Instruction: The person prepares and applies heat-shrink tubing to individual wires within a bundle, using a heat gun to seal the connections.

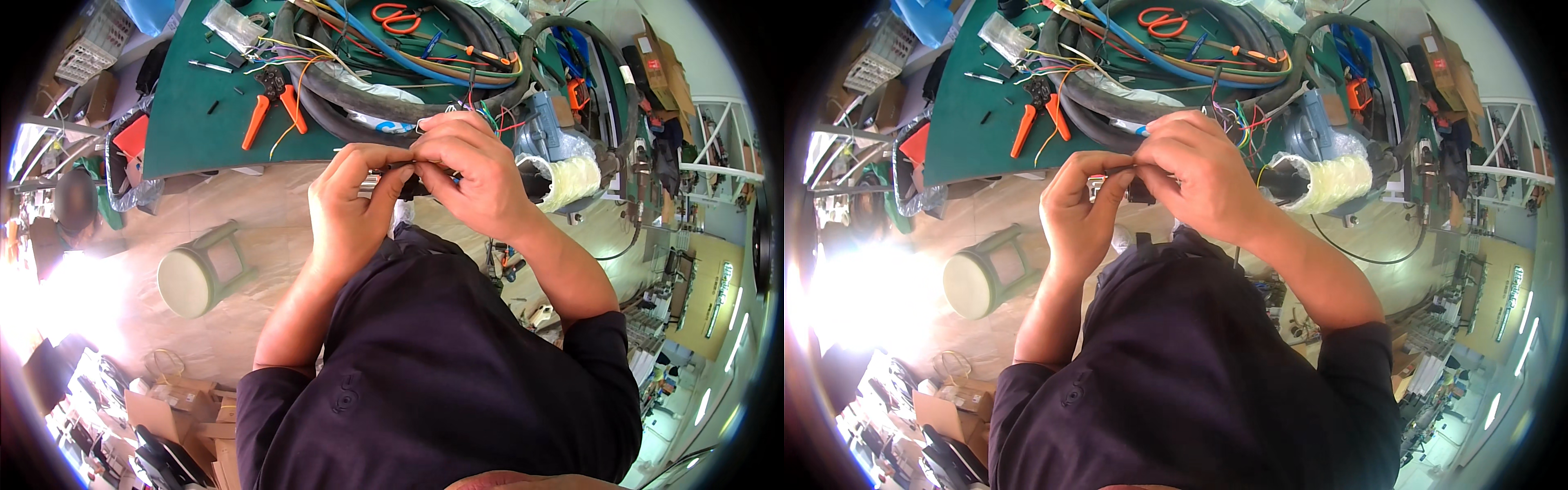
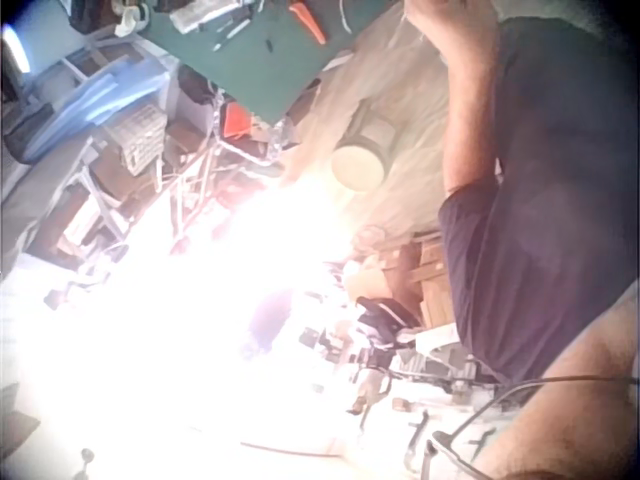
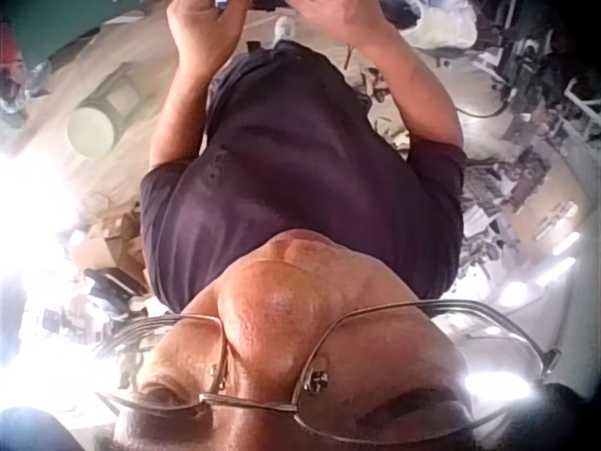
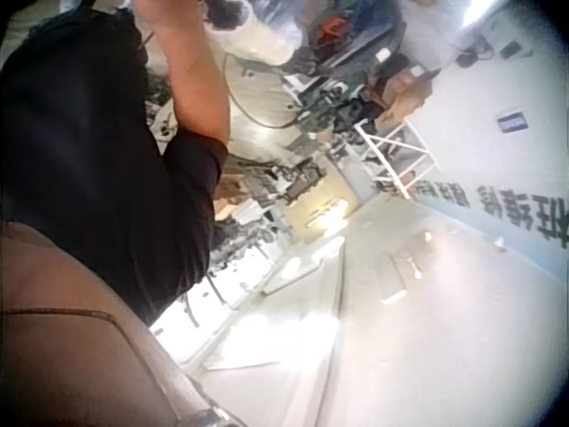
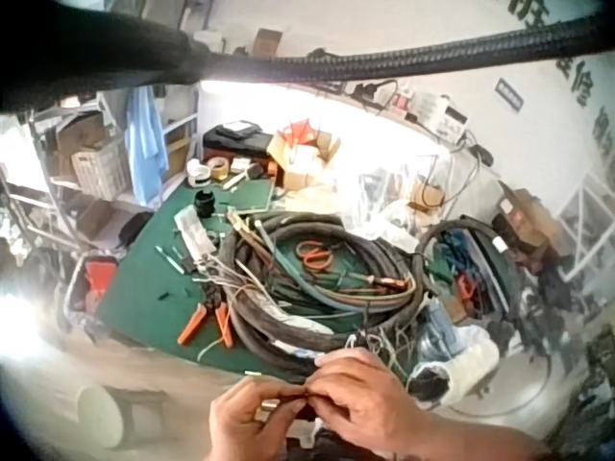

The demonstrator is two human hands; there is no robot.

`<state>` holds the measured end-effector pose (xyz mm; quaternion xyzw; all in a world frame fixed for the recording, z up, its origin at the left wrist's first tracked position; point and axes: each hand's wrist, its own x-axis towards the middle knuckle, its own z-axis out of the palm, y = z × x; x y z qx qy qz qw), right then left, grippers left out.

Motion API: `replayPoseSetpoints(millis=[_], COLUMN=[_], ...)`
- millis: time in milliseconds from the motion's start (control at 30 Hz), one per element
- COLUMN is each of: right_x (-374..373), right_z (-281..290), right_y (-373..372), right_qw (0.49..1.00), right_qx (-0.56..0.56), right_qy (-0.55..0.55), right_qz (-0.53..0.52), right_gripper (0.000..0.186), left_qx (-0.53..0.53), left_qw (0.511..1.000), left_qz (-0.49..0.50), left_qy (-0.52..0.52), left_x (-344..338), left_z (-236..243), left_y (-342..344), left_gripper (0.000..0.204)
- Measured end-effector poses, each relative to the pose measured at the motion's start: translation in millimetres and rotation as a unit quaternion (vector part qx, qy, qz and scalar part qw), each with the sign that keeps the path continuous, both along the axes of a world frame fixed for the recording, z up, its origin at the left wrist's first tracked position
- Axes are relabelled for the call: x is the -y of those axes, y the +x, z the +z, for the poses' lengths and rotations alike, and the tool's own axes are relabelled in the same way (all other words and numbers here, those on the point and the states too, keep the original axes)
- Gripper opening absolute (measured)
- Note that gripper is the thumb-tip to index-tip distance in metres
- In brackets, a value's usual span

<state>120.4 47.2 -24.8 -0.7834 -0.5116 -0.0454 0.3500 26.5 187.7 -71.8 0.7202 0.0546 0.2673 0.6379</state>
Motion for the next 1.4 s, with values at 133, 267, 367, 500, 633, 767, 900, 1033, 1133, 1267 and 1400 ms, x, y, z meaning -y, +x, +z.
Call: replayPoseSetpoints(millis=[133, 267, 367, 500, 633, 767, 900, 1033, 1133, 1267, 1400], right_x=[0.7, 0.7, -0.3, 0.9, 3.4, 3.3, 4.4, 5.1, 5.5, 6.1, 6.7], right_z=[-1.3, -1.0, -0.4, 0.8, 2.4, 2.7, 1.1, 1.3, 1.6, 2.3, 2.9], right_y=[0.4, 0.6, 1.0, 1.4, 2.4, 2.3, 2.9, 3.0, 3.0, 2.2, 1.4], right_qw=[1.0, 1.0, 1.0, 1.0, 0.999, 0.999, 0.999, 0.999, 0.999, 0.999, 0.999], right_qx=[0.006, 0.005, -0.005, -0.026, -0.046, -0.053, -0.048, -0.046, -0.047, -0.047, -0.046], right_qy=[-0.001, 0.003, 0.005, 0.008, 0.004, 0.009, 0.006, 0.004, -0.002, -0.011, -0.015], right_qz=[-0.002, -0.003, -0.002, -0.006, -0.01, -0.007, -0.004, 0.0, 0.003, 0.002, -0.002], right_gripper=[0.015, 0.016, 0.016, 0.018, 0.021, 0.021, 0.021, 0.022, 0.023, 0.022, 0.022], left_qx=[0.003, 0.004, 0.008, 0.041, 0.072, 0.075, 0.071, 0.073, 0.081, 0.056, 0.058], left_qw=[1.0, 1.0, 0.999, 0.991, 0.977, 0.969, 0.967, 0.966, 0.965, 0.968, 0.971], left_qz=[0.003, 0.009, 0.021, 0.055, 0.079, 0.081, 0.082, 0.082, 0.07, 0.071, 0.071], left_qy=[0.0, 0.012, 0.025, 0.111, 0.187, 0.222, 0.232, 0.234, 0.239, 0.234, 0.223], left_x=[0.9, 1.5, 2.2, 5.1, 6.7, 5.8, 5.6, 5.6, 5.8, 5.5, 5.9], left_z=[0.8, 1.4, 3.9, 6.8, 7.7, 13.0, 19.0, 20.6, 17.5, 23.3, 21.9], left_y=[0.1, 0.2, 0.5, 3.1, 6.0, 4.2, 3.5, 2.9, 2.4, 0.7, 0.9], left_gripper=[0.012, 0.012, 0.013, 0.016, 0.018, 0.017, 0.016, 0.016, 0.018, 0.013, 0.013])
